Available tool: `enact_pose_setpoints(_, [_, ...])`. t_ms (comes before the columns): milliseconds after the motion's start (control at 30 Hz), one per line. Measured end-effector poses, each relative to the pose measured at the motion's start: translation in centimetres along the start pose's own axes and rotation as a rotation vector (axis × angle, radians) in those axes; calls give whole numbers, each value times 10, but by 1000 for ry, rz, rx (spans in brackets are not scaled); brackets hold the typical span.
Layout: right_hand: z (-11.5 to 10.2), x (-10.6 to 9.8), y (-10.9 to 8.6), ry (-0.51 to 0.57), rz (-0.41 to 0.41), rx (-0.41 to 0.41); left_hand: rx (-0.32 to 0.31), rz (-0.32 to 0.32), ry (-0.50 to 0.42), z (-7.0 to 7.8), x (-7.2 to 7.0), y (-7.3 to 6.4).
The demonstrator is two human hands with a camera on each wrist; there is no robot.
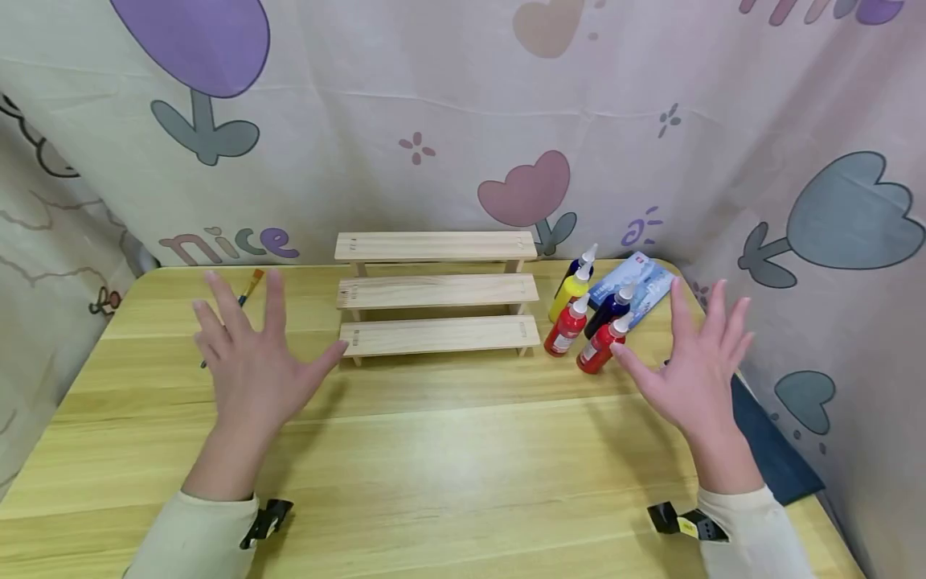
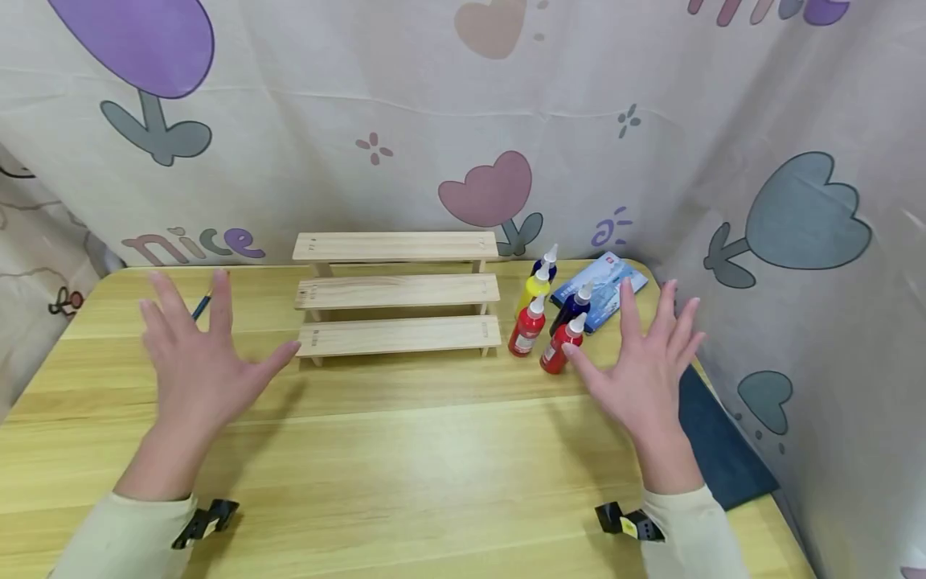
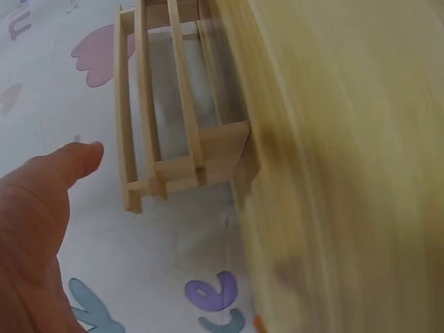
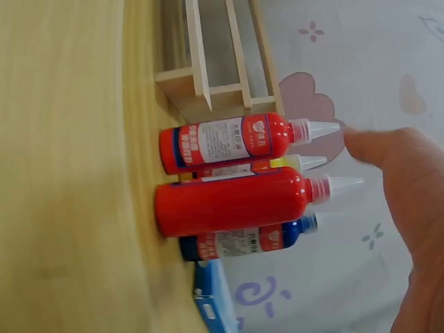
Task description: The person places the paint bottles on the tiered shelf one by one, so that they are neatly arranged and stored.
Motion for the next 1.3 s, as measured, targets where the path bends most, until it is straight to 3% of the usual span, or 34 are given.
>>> enact_pose_setpoints(133, [0, 6, -12, 175, 67, 73, 23, -7, -105, -3, 13, 5])
enact_pose_setpoints(333, [-2, 20, -20, 443, 176, 161, 18, -109, -380, -6, 33, 14])
enact_pose_setpoints(467, [-3, 30, -15, 658, 151, 278, 14, -165, -526, -7, 43, 23])
enact_pose_setpoints(567, [-3, 38, -9, 753, 114, 342, -17, -210, -645, -7, 49, 31])
enact_pose_setpoints(733, [-2, 50, -4, 782, 100, 389, -89, -306, -876, -4, 59, 39])
enact_pose_setpoints(833, [-1, 54, -1, 773, 107, 400, -87, -338, -949, -2, 64, 42])
enact_pose_setpoints(1033, [-2, 60, 1, 717, 113, 451, -65, -374, -964, 0, 73, 43])
enact_pose_setpoints(1300, [-2, 62, 2, 771, 120, 463, -84, -305, -974, -5, 82, 45])
Point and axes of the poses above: each hand's wrist, its own y-axis towards the middle knuckle, its own x-axis out of the palm, z = x × y, the point moved 2 cm from there along y, towards the middle knuckle, and after that the axes turned 1 degree about -z, right-handed, at the moved point
